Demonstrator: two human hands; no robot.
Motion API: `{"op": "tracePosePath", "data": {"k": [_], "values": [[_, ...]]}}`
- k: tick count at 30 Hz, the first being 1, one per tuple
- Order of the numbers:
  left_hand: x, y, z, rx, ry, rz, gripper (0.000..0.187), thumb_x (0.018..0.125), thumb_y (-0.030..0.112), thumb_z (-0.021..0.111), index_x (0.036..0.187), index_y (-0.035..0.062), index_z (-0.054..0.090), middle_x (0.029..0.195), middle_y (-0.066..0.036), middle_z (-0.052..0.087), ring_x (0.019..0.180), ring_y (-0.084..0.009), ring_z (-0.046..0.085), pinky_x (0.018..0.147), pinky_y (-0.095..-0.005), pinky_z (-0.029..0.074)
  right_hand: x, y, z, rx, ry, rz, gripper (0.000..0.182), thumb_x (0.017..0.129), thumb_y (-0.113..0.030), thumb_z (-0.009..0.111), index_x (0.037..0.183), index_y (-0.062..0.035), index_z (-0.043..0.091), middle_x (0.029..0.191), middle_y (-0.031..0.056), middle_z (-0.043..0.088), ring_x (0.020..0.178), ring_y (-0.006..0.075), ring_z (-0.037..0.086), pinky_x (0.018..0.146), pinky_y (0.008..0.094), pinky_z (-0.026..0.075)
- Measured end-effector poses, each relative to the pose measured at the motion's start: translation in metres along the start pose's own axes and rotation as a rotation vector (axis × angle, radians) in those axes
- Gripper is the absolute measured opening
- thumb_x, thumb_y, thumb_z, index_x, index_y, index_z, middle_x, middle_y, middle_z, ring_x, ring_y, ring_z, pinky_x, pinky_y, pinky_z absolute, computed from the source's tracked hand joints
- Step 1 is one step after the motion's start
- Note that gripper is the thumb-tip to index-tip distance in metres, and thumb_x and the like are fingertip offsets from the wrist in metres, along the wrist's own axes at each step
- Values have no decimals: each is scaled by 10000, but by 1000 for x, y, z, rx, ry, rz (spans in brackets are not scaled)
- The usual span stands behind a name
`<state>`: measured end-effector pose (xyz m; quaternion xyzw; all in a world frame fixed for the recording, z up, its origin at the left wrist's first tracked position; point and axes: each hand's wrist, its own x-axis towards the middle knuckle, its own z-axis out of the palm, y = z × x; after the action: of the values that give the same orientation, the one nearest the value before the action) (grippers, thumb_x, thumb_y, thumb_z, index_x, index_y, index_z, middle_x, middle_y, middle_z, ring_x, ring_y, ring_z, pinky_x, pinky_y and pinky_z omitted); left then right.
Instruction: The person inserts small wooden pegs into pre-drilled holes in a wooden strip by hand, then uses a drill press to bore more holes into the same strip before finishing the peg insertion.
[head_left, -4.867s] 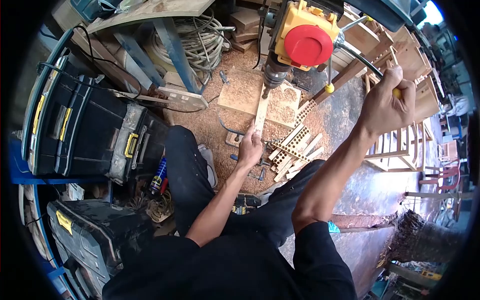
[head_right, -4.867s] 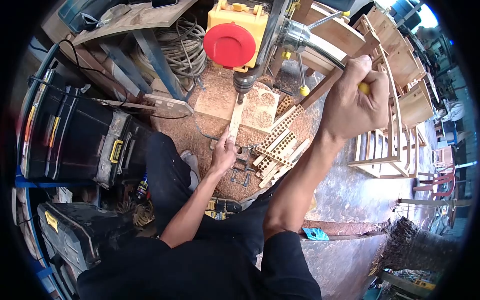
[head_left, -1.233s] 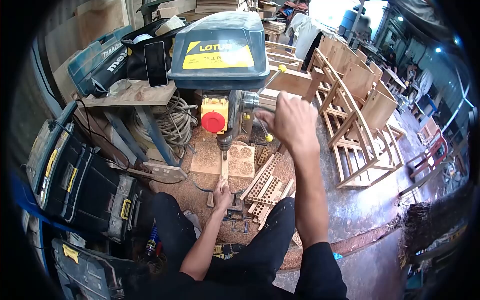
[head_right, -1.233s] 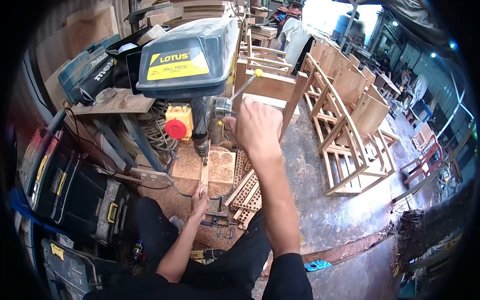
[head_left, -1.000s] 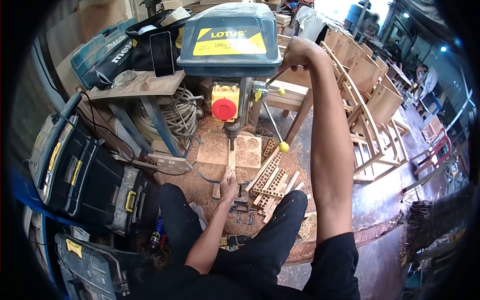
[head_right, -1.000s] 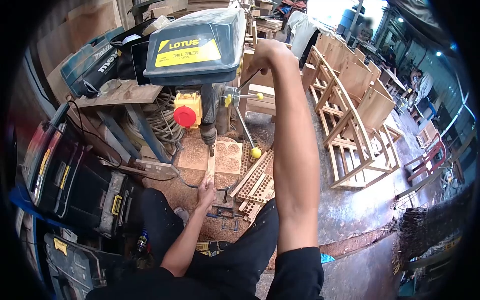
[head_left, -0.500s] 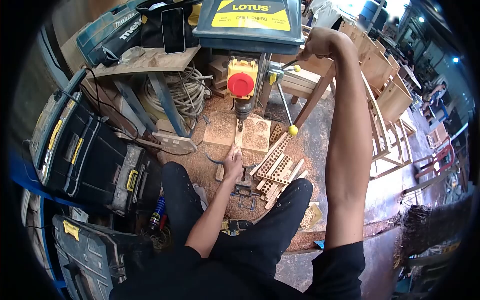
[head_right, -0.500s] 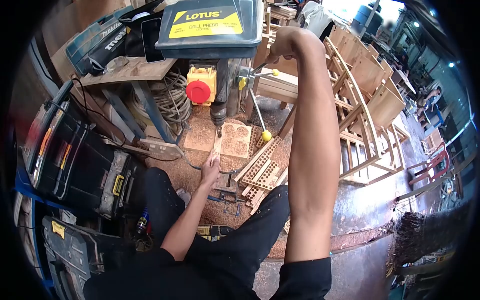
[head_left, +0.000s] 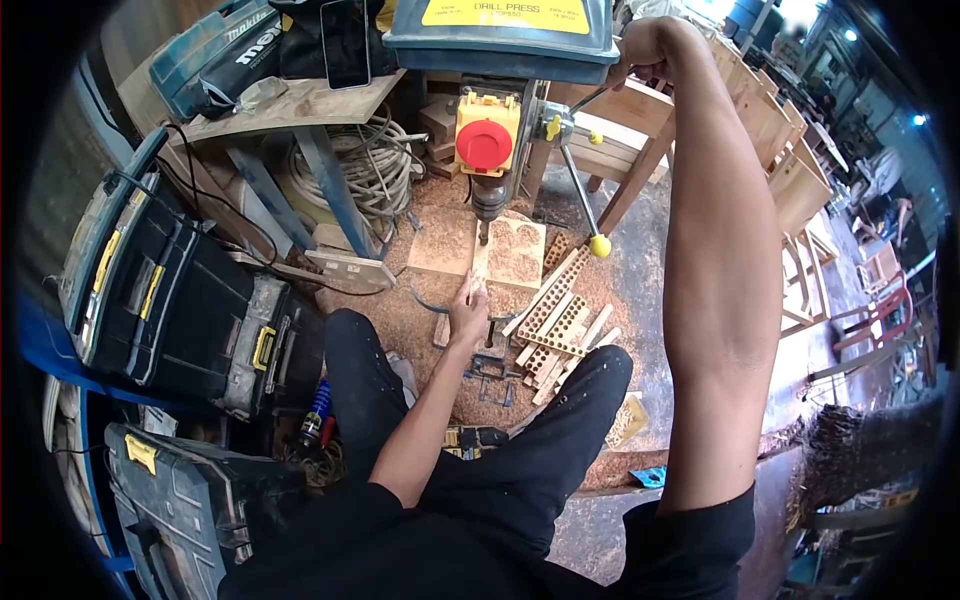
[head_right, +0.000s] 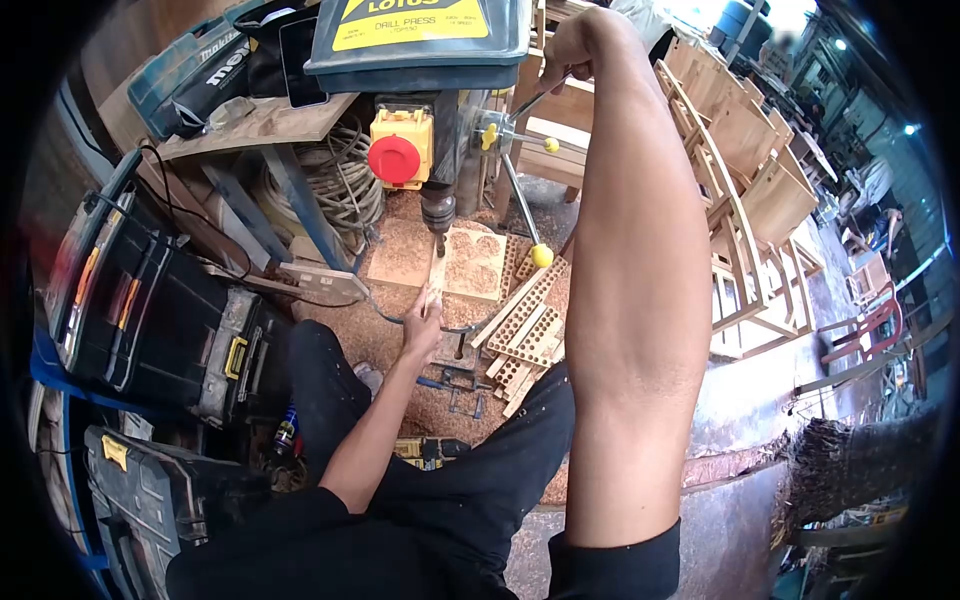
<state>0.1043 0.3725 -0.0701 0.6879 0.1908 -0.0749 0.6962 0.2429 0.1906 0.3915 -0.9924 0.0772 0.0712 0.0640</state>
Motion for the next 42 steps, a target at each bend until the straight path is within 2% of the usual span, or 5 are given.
{"op": "tracePosePath", "data": {"k": [6, 7, 20, 25, 42], "values": [[-16, 20, 6, -97, -28, -105, 516, 963, 195, 499, 1447, 247, 326, 1382, -170, 455, 1218, -271, 493, 1018, -354, 405, -15, -1, 4, -135, 118, -46, 337, 627, -310, 835, 849, -75, 741, 642, 34, 575, 497, 158, 484, 496, 327, 413], [-24, 33, 6, -112, -38, -148, 518, 964, 208, 497, 1449, 250, 318, 1385, -169, 451, 1221, -274, 490, 1022, -363, 405, -50, -9, -10, -227, -70, -165, 367, 800, -368, 679, 1018, -74, 697, 1088, 195, 638, 1008, 332, 600, 839, 423, 484], [-17, 24, 11, 18, 4, -69, 505, 964, 220, 475, 1445, 179, 327, 1405, -149, 435, 1158, -253, 547, 953, -357, 476, -70, -2, 43, -55, 537, -31, 457, 696, -393, 764, 897, 12, 692, 861, 186, 687, 806, 281, 668, 702, 364, 547], [-8, 7, 9, 63, -1, -96, 507, 964, 226, 487, 1438, 308, 329, 1387, -154, 458, 609, -122, 591, 555, -274, 532, -66, 13, 62, -148, 644, -243, 326, 647, -356, 815, 780, -67, 748, 702, 125, 689, 666, 259, 683, 693, 362, 533], [3, -11, 15, -33, -25, 40, 528, 960, 201, 483, 1455, 163, 305, 1388, -186, 437, 1218, -291, 492, 1022, -358, 410, -126, -2, 126, 52, 901, -87, 212, 746, -268, 732, 763, -57, 730, 696, 166, 647, 659, 318, 635, 667, 404, 486]]}}
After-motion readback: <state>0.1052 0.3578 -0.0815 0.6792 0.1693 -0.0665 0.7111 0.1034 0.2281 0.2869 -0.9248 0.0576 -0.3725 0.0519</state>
